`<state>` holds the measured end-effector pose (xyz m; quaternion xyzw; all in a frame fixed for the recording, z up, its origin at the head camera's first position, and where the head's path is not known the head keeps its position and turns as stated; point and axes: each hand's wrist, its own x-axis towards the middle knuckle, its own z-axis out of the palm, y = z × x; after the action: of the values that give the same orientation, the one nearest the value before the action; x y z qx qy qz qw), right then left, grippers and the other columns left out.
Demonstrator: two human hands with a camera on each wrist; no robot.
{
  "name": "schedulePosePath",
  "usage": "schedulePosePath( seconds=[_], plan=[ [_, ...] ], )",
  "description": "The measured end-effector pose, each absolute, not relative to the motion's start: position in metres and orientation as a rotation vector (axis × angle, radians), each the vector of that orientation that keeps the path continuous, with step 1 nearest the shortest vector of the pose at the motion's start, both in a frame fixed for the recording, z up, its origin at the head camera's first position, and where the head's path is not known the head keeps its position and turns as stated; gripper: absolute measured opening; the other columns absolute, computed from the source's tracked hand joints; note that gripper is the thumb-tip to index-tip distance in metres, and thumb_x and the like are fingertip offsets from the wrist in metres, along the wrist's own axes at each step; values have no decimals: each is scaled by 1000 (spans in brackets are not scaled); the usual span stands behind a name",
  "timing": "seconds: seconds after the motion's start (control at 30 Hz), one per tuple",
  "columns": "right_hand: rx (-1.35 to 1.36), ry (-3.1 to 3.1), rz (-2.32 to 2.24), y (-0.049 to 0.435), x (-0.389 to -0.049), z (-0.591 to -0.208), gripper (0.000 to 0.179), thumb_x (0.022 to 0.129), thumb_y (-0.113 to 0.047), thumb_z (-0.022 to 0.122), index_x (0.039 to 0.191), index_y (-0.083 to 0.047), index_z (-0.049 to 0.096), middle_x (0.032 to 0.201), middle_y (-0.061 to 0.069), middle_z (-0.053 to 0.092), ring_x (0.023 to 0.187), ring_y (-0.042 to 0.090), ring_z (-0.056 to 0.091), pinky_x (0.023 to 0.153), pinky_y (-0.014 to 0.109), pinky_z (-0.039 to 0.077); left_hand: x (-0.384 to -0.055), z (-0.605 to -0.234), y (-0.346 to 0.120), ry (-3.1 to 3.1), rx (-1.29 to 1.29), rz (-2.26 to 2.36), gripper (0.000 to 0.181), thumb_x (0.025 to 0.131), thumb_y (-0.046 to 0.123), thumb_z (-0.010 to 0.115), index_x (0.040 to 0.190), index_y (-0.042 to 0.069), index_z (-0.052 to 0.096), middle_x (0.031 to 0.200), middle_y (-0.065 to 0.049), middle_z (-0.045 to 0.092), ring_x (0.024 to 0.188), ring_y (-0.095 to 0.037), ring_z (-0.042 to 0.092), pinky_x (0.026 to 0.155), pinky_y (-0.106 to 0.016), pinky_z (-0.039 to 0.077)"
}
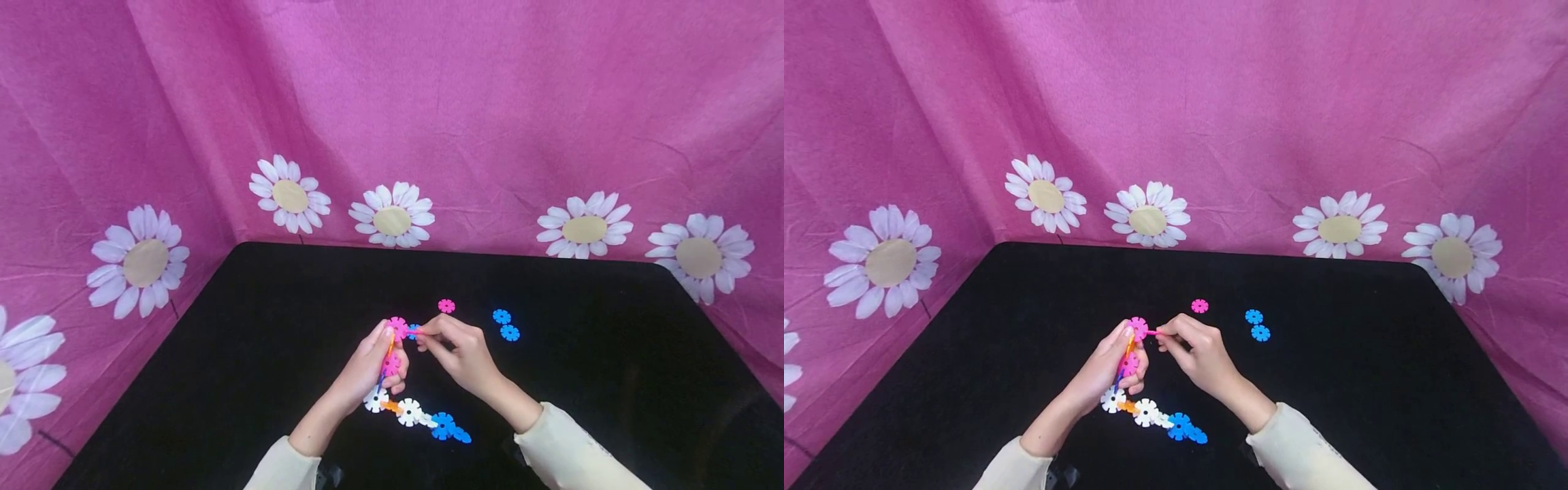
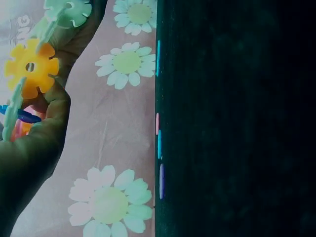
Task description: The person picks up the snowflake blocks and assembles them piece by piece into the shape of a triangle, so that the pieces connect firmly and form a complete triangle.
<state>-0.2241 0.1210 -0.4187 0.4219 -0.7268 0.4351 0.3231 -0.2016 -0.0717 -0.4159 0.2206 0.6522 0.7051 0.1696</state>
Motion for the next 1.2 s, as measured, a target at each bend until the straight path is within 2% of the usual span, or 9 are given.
schedulePosePath(
  seconds=[0.3,0.5,0.73,0.83,0.93,1.07,1.13,1.2],
  plan=[
    [1143,-1880,1041,118,-225,-418,26,70,14,77,88,-2,67,77,7,70,67,12,69,68,17,57,-202,-414,-72,1788,669,2034,23,107,35,32,100,15,42,65,5,54,47,-4,48,54,-14,46],
    [1148,-1875,1044,116,-225,-417,32,65,17,78,89,-1,67,78,9,70,67,13,69,69,17,57,-203,-415,-73,1817,661,2033,23,107,35,32,101,15,42,66,4,55,49,-4,51,55,-14,47],
    [1079,-1914,1069,117,-225,-415,34,66,15,79,94,-3,70,82,8,72,68,13,69,69,16,57,-203,-416,-74,1794,668,2050,28,107,38,26,103,16,41,71,5,59,53,-4,56,58,-15,49],
    [1101,-1914,1079,116,-226,-416,32,69,13,79,94,-3,70,82,9,72,69,14,69,68,16,57,-203,-416,-76,1799,665,2062,30,108,38,26,106,12,40,71,6,60,52,-4,55,56,-14,48],
    [1124,-1916,1090,114,-227,-416,28,72,11,78,95,-3,70,83,9,73,70,14,70,69,17,57,-204,-415,-76,1828,640,2071,27,107,33,32,110,7,38,70,6,60,50,-3,55,55,-13,47],
    [1130,-1951,1098,111,-227,-416,15,82,-3,74,97,-5,71,86,8,74,74,15,71,68,20,58,-206,-415,-76,1867,556,2092,27,105,30,43,116,5,41,70,6,62,49,-3,56,55,-13,48],
    [1135,-1970,1100,111,-228,-417,14,85,-9,74,98,-5,71,88,8,74,77,16,71,68,23,59,-206,-415,-77,1879,511,2103,30,104,31,46,118,4,44,70,6,63,50,-4,58,56,-13,49],
    [1117,-1992,1123,112,-230,-418,16,85,-9,74,99,-4,70,90,10,74,79,17,72,69,26,60,-207,-415,-79,1888,467,2118,34,103,32,47,120,2,47,71,6,64,52,-5,60,59,-14,51]
  ],
)
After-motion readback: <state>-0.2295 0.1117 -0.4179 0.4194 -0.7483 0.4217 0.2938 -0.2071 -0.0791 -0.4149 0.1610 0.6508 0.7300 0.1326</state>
